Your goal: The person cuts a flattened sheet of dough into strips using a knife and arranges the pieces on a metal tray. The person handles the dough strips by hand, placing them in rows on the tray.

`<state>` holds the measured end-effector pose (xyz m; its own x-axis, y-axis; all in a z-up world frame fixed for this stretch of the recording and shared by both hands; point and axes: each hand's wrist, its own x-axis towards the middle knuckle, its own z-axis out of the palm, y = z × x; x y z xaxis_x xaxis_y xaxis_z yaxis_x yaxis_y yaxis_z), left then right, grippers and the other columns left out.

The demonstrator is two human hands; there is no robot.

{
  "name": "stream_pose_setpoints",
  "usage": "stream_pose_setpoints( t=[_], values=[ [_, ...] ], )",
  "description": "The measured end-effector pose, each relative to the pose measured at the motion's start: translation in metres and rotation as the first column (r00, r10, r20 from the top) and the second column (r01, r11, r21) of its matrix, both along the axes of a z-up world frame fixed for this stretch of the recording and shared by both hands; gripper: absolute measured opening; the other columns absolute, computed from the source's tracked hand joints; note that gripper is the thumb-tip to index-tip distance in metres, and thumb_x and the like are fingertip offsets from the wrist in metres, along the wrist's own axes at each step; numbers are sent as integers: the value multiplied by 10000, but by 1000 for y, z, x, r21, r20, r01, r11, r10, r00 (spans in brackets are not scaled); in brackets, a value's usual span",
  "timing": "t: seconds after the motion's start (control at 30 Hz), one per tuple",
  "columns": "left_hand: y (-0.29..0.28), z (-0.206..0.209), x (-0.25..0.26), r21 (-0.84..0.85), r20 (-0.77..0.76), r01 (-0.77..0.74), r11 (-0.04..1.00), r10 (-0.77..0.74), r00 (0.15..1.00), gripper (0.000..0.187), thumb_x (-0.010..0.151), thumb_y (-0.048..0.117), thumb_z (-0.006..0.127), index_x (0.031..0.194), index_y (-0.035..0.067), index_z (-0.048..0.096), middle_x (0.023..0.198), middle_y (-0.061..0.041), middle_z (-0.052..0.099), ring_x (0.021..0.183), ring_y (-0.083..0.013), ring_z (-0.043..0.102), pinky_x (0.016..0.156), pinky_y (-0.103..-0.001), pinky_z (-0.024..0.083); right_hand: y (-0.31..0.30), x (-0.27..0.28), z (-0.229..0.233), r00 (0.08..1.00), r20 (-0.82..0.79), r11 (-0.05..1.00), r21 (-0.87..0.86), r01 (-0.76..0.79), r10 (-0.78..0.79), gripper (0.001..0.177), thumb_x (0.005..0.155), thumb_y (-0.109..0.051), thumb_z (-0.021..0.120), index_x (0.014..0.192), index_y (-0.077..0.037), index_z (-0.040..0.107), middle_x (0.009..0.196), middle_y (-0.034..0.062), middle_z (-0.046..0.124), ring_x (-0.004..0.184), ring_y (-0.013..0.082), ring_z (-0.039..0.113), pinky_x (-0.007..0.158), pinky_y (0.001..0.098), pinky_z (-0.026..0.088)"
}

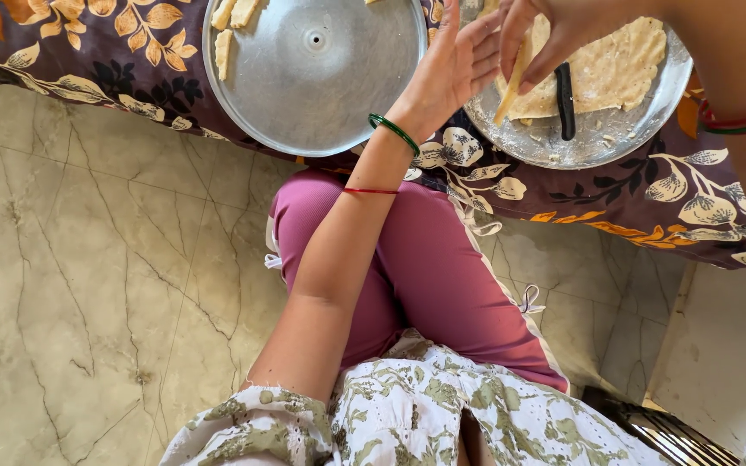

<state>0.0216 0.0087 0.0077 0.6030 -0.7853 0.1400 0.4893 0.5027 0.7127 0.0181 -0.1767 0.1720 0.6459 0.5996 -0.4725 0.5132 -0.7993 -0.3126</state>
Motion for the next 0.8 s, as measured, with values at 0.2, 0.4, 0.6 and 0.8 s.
stream_pose_setpoints(
  t=[0.2, 0.4, 0.6, 0.8],
  values=[
    [1, 2, -9, -310, -254, 117, 944, -200, 946, 1043, 1011, 825, 258, 1644, -3, 308, 1560, -175, 487, 1386, -306, 542, 1195, -539, 439, 19, 3, 13, 998, -33, 996, -79, 49, -52, 394, 707, -368, 904, 1050, -180, 861, 926, 9, 852, 783, 189, 741, 723, 333, 606],
    [0, 6, -13, -347, -339, 48, 937, -173, 925, 918, 1053, 769, 230, 1598, 38, 336, 1494, -137, 501, 1330, -289, 551, 1206, -560, 452, 37, 24, 1, 999, -36, 1000, -9, 18, -18, 420, 694, -263, 894, 1089, -142, 815, 960, 59, 816, 796, 235, 770, 736, 382, 604],
    [9, 13, -10, -334, -353, -77, 940, -49, 935, 825, 1109, 704, 183, 1620, 71, 318, 1588, -109, 463, 1402, -299, 502, 1192, -526, 432, 47, 17, 23, 990, -117, 978, 182, 103, -82, 464, 693, -285, 877, 1105, -104, 761, 1025, 60, 781, 897, 233, 746, 788, 386, 587],
    [23, 27, -4, -304, -414, -173, 937, 33, 910, 808, 1091, 716, 131, 1642, 148, 294, 1651, -93, 386, 1536, -266, 376, 1211, -486, 375, 45, -25, 51, 954, 228, 939, 324, 116, -196, 551, 878, -262, 803, 1392, -135, 650, 1204, 75, 721, 1068, 229, 697, 930, 390, 541]
  ],
)
